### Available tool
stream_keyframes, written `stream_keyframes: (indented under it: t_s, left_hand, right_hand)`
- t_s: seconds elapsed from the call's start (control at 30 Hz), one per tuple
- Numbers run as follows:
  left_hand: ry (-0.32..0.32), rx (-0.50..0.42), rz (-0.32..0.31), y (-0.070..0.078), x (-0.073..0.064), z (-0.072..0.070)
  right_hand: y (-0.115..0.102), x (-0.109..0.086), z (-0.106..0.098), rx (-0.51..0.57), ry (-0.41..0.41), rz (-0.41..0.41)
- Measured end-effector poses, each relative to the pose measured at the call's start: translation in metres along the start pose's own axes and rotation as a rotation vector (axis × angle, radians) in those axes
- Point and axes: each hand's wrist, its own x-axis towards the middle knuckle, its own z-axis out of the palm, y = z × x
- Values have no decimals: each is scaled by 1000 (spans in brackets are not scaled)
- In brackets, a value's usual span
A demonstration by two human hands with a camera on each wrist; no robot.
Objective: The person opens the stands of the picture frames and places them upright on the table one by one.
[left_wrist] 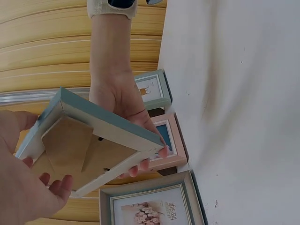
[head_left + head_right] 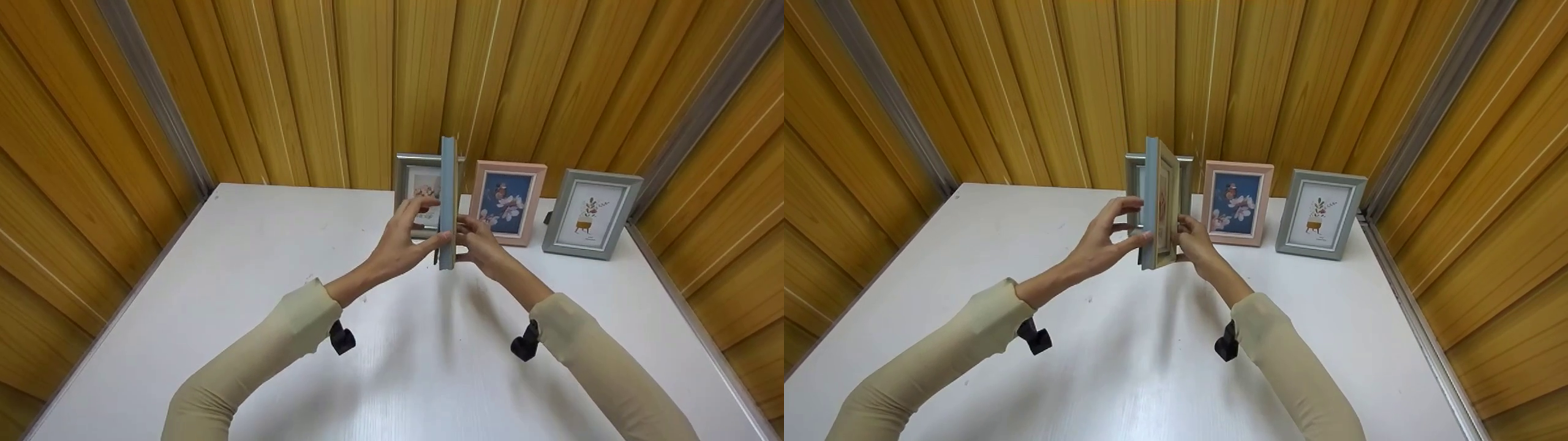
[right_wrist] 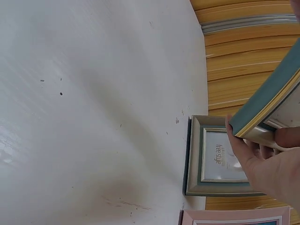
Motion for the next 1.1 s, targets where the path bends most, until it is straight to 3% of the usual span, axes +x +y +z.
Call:
stream_keyframes:
  t_s: [0.2, 0.37, 1.1]
  left_hand:
    - [-158, -63, 34, -12, -6, -5]
    - [-235, -127, 6, -18, -9, -4]
    - [-221, -165, -55, -20, -8, -3]
  right_hand:
    - [2, -3, -1, 66, -16, -9]
    - [4, -3, -2, 72, -21, -13]
    - [12, -1, 0, 11, -22, -20]
